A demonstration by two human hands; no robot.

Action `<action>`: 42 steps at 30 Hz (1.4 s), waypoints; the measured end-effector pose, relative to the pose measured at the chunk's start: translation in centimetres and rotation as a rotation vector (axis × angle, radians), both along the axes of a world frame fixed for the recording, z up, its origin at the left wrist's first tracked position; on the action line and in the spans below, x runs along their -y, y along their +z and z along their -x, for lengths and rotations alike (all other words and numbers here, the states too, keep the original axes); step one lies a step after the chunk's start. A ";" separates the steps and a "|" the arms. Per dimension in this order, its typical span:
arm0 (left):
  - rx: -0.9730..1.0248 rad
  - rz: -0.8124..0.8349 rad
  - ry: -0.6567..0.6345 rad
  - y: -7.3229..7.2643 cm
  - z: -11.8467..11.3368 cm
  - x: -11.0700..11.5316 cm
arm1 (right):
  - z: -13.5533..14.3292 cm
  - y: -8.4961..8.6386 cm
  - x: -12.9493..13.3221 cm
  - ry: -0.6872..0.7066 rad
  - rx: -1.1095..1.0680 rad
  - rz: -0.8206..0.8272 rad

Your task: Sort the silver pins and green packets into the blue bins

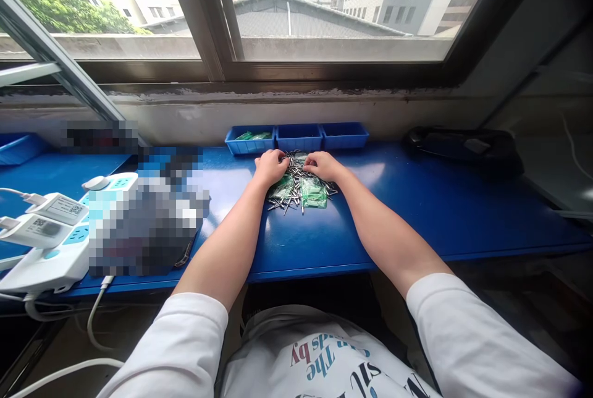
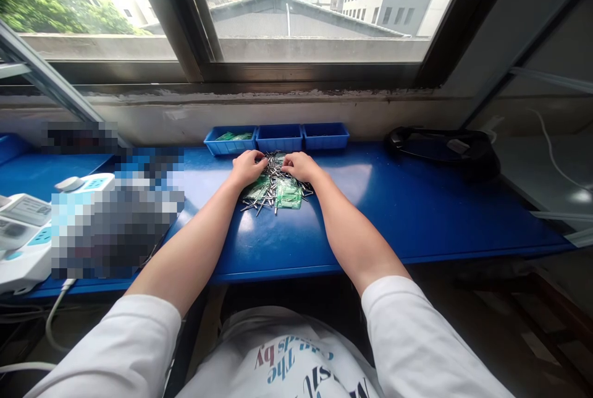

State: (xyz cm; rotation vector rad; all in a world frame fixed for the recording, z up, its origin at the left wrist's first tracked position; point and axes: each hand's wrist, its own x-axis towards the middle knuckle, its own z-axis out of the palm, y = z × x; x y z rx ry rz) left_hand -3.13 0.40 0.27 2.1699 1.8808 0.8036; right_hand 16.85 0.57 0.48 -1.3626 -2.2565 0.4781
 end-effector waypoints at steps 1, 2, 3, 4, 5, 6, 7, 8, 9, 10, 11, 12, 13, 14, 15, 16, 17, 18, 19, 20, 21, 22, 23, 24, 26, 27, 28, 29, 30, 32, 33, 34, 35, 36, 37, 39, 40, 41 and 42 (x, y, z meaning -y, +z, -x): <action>0.000 0.003 0.002 0.0 0.0 0.0 | 0.0 0.0 0.0 -0.006 -0.007 0.014; 0.000 0.005 0.002 0.0 0.0 0.0 | 0.1 0.1 0.1 -0.012 -0.012 0.020; 0.000 0.005 0.002 0.1 0.0 0.0 | 0.2 0.2 0.2 -0.014 -0.015 0.020; -0.001 0.003 0.001 0.1 0.0 0.1 | 0.2 0.3 0.3 -0.015 -0.015 0.015; -0.003 -0.004 0.001 0.2 -0.1 0.2 | 0.3 0.4 0.3 -0.016 -0.009 0.005; -0.004 -0.018 -0.001 0.3 -0.1 0.3 | 0.4 0.5 0.5 -0.020 -0.001 -0.010; -0.001 -0.038 -0.007 0.4 -0.2 0.5 | 0.6 0.6 0.6 -0.030 0.003 -0.030; 0.007 -0.067 -0.023 0.6 -0.3 0.7 | 0.7 0.7 0.7 -0.043 -0.001 -0.054; 0.019 -0.101 -0.054 0.7 -0.4 0.9 | 0.8 0.8 0.8 -0.054 -0.019 -0.078; 0.034 -0.137 -0.103 0.8 -0.4 1.1 | 0.8 0.9 0.9 -0.058 -0.055 -0.096; 0.049 -0.169 -0.166 0.9 -0.5 1.2 | 0.9 1.0 1.0 -0.051 -0.110 -0.104; 0.062 -0.194 -0.230 0.9 -0.6 1.4 | 0.9 1.0 1.0 -0.035 -0.177 -0.100; 0.073 -0.215 -0.285 0.9 -0.7 1.4 | 1.0 1.0 1.0 -0.014 -0.253 -0.086; 0.083 -0.231 -0.326 0.9 -0.8 1.4 | 1.0 1.0 1.0 0.007 -0.328 -0.062; 0.092 -0.240 -0.352 0.8 -0.9 1.4 | 1.1 0.9 0.9 0.025 -0.399 -0.034; 0.103 -0.246 -0.368 0.8 -0.9 1.3 | 1.2 0.8 0.9 0.038 -0.461 -0.006; 0.112 -0.247 -0.380 0.7 -0.9 1.2 | 1.3 0.7 0.8 0.047 -0.515 0.021; 0.120 -0.245 -0.392 0.6 -0.9 1.1 | 1.4 0.6 0.8 0.053 -0.562 0.044; 0.126 -0.242 -0.406 0.6 -0.9 0.9 | 1.4 0.6 0.7 0.056 -0.601 0.059; 0.129 -0.239 -0.415 0.5 -0.9 0.8 | 1.5 0.5 0.7 0.052 -0.633 0.065; 0.128 -0.238 -0.417 0.5 -0.9 0.7 | 1.6 0.5 0.6 0.041 -0.659 0.064; 0.123 -0.241 -0.411 0.5 -0.9 0.7 | 1.6 0.5 0.6 0.027 -0.680 0.060; 0.116 -0.245 -0.397 0.4 -0.9 0.6 | 1.6 0.6 0.6 0.014 -0.699 0.056; 0.108 -0.248 -0.377 0.5 -0.9 0.6 | 1.6 0.6 0.6 0.003 -0.720 0.053; 0.092 -0.245 -0.337 0.5 -0.9 0.7 | 1.5 0.8 0.7 -0.001 -0.768 0.052; 0.087 -0.241 -0.322 0.6 -0.9 0.8 | 1.4 0.9 0.7 0.004 -0.792 0.051; 0.084 -0.235 -0.312 0.6 -1.0 0.9 | 1.4 1.0 0.8 0.010 -0.809 0.049; 0.079 -0.228 -0.305 0.7 -1.0 0.9 | 1.3 1.1 0.8 0.013 -0.821 0.047; 0.074 -0.220 -0.302 0.8 -1.0 1.0 | 1.2 1.1 0.9 0.013 -0.830 0.047; 0.063 -0.205 -0.297 0.8 -1.1 1.1 | 1.1 1.2 0.9 0.010 -0.845 0.063; 0.057 -0.199 -0.295 0.9 -1.1 1.1 | 1.0 1.2 1.0 0.010 -0.853 0.073; 0.054 -0.197 -0.295 0.9 -1.1 1.2 | 1.0 1.2 1.0 0.012 -0.858 0.082; 0.052 -0.197 -0.296 0.9 -1.1 1.2 | 1.0 1.2 1.1 0.015 -0.857 0.086; 0.052 -0.201 -0.298 0.9 -1.1 1.2 | 1.0 1.2 1.1 0.019 -0.846 0.085; 0.053 -0.207 -0.298 0.9 -1.2 1.2 | 0.9 1.2 1.0 0.017 -0.828 0.077; 0.060 -0.225 -0.272 0.9 -1.2 1.2 | 0.8 1.2 0.9 -0.018 -0.781 0.035; 0.065 -0.236 -0.239 1.0 -1.1 1.2 | 0.6 1.2 0.8 -0.059 -0.753 -0.003; 0.072 -0.244 -0.194 1.0 -1.0 1.2 | 0.5 1.2 0.6 -0.115 -0.717 -0.051; 0.078 -0.249 -0.142 1.1 -0.9 1.1 | 0.3 1.2 0.4 -0.182 -0.667 -0.107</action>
